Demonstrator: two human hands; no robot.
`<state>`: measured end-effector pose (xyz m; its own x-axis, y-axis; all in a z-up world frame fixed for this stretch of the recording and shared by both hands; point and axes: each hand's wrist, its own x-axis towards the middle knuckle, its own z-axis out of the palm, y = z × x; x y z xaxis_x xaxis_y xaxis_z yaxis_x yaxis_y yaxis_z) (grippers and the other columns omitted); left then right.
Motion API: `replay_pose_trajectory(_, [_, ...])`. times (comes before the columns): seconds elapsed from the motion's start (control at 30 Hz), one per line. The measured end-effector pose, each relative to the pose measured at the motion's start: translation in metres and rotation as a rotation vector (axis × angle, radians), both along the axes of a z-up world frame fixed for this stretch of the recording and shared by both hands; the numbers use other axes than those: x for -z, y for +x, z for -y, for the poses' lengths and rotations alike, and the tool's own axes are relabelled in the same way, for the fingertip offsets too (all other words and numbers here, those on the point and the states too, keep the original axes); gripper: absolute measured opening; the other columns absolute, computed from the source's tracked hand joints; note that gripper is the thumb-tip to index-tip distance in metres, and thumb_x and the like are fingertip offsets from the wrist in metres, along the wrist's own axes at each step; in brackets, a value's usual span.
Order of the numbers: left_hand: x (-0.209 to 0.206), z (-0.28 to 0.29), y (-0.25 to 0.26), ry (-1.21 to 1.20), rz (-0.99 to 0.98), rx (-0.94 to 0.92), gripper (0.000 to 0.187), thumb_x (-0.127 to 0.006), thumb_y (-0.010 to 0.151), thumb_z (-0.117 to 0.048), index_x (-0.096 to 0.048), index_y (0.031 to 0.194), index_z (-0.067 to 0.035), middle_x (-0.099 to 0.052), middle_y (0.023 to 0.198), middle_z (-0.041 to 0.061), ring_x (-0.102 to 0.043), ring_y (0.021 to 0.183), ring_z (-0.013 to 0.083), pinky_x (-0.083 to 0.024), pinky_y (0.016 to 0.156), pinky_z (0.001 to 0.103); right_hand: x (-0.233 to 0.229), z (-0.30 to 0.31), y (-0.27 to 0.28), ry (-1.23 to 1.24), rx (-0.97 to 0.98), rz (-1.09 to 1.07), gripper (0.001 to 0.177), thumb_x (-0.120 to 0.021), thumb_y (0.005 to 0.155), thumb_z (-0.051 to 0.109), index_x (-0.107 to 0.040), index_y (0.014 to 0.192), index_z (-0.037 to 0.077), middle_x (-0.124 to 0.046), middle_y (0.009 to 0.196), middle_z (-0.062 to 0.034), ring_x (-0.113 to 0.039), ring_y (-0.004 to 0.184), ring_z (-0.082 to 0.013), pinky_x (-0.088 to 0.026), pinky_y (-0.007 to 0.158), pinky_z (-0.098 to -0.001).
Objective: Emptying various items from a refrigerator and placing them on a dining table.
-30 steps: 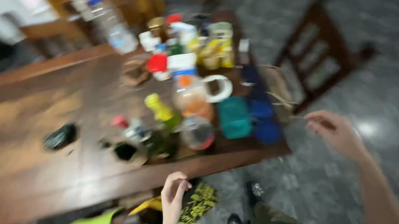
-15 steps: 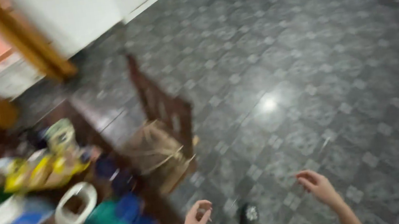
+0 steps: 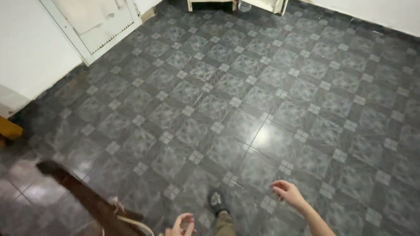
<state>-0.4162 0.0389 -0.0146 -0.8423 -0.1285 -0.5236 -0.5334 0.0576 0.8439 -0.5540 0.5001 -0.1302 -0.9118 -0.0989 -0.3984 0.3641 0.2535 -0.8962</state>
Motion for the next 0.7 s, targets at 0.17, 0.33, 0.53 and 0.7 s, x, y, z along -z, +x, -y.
replay_pose_trajectory(0.17, [0.048,0.046,-0.162,0.050,-0.234,-0.151,0.028,-0.062,0.099,-0.011,-0.063,0.126,-0.004,-0.069,0.109,0.010,-0.072,0.089,0.0203,-0.060,0.077,0.037,0.085,-0.013,-0.153,-0.045,-0.005,0.025,0.024,-0.071,0.093,0.021,-0.076,0.114,0.009,-0.073,0.084,-0.0020,-0.063,0.066,-0.0110,-0.052,0.057,-0.0294])
replay_pose_trajectory(0.33, [0.031,0.093,-0.296,0.075,-0.025,-0.320,0.028,-0.060,0.100,-0.010,-0.064,0.127,-0.004,-0.070,0.113,0.012,-0.073,0.090,0.0252,-0.061,0.079,0.039,0.084,-0.027,-0.248,-0.121,0.094,0.363,0.025,-0.071,0.094,0.023,-0.075,0.112,0.006,-0.068,0.074,-0.0065,-0.056,0.058,-0.0166,-0.045,0.051,-0.0335])
replay_pose_trajectory(0.53, [0.037,0.119,-0.513,-0.085,0.058,-0.287,0.028,-0.064,0.097,-0.009,-0.067,0.125,-0.005,-0.076,0.104,0.011,-0.075,0.080,0.0223,-0.057,0.077,0.037,0.088,-0.048,-0.384,-0.119,0.244,0.451,0.028,-0.080,0.090,0.014,-0.078,0.110,-0.005,-0.078,0.087,-0.0162,-0.070,0.072,-0.0224,-0.059,0.072,-0.0377])
replay_pose_trajectory(0.7, [0.045,0.110,-0.653,-0.126,0.241,-0.080,0.038,-0.073,0.091,-0.020,-0.066,0.127,-0.011,-0.078,0.103,0.014,-0.077,0.080,0.0308,-0.062,0.074,0.039,0.099,-0.051,-0.533,-0.260,0.248,0.585,0.027,-0.074,0.088,0.003,-0.075,0.113,-0.006,-0.078,0.093,-0.0199,-0.075,0.081,-0.0281,-0.061,0.079,-0.0426])
